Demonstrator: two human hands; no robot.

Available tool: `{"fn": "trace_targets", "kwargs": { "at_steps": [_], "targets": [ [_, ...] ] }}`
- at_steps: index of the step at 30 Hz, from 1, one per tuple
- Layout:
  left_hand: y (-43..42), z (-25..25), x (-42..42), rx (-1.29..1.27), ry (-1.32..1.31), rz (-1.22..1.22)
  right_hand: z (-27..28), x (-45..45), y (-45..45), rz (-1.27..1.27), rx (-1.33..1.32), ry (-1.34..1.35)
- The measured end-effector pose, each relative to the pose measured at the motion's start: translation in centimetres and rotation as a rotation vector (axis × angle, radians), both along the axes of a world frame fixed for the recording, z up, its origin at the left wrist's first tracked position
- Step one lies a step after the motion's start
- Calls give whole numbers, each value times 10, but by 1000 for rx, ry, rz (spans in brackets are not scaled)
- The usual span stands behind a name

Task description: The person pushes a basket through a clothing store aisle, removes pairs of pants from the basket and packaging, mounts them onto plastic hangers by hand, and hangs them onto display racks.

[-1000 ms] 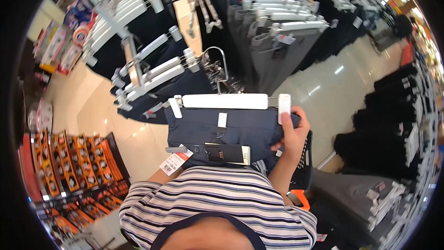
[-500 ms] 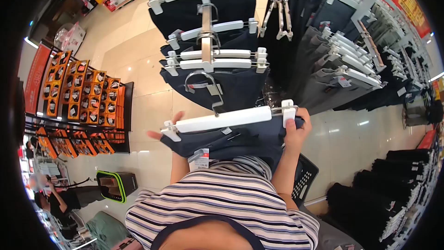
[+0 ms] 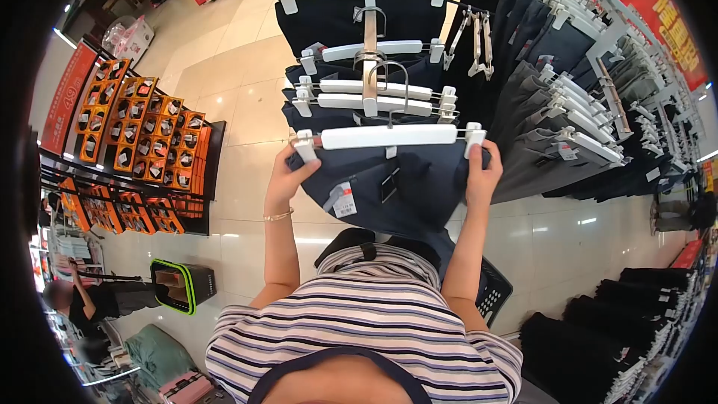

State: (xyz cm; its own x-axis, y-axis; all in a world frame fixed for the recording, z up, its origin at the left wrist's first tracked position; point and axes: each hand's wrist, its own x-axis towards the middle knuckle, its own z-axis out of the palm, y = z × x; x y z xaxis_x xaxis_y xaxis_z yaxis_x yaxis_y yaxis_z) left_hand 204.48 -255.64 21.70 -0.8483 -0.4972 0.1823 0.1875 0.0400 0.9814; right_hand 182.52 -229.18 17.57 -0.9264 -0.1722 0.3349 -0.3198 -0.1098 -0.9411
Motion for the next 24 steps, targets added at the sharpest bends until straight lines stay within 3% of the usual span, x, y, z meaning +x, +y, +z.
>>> {"fn": "trace_targets", "kwargs": {
  "at_steps": [5,8,10,12,14,16,18,20,22,24],
  "targets": [
    [-39,-41,-25,67,33,125,-35,-1,-22,83,-186,-135],
    [-46,-67,-32,180,-31,231,-56,3,-31,97,-162,-157],
    [-39,-83,-35,325,53,201,-108,-2,-19,217,206,-343],
    [-34,-102,-32,483,112,166,-109,25,-29,284,44,-441],
    [-29,-128,-22,658,141,131,-143,37,-33,311,358,-508],
    [-30,-164,-5,724,98,143,-149,58,-47,462,484,-629],
    [-23,-173,13,719,122,144,-199,78,-73,539,499,-896],
    [-27,-199,31,701,5,177,-201,110,-102,645,300,-1051],
    [-19,-165,44,789,-33,263,-164,138,-122,769,57,-1352],
    [-27,-144,55,649,66,299,-167,157,-144,987,-191,-1563]
  ]
}}
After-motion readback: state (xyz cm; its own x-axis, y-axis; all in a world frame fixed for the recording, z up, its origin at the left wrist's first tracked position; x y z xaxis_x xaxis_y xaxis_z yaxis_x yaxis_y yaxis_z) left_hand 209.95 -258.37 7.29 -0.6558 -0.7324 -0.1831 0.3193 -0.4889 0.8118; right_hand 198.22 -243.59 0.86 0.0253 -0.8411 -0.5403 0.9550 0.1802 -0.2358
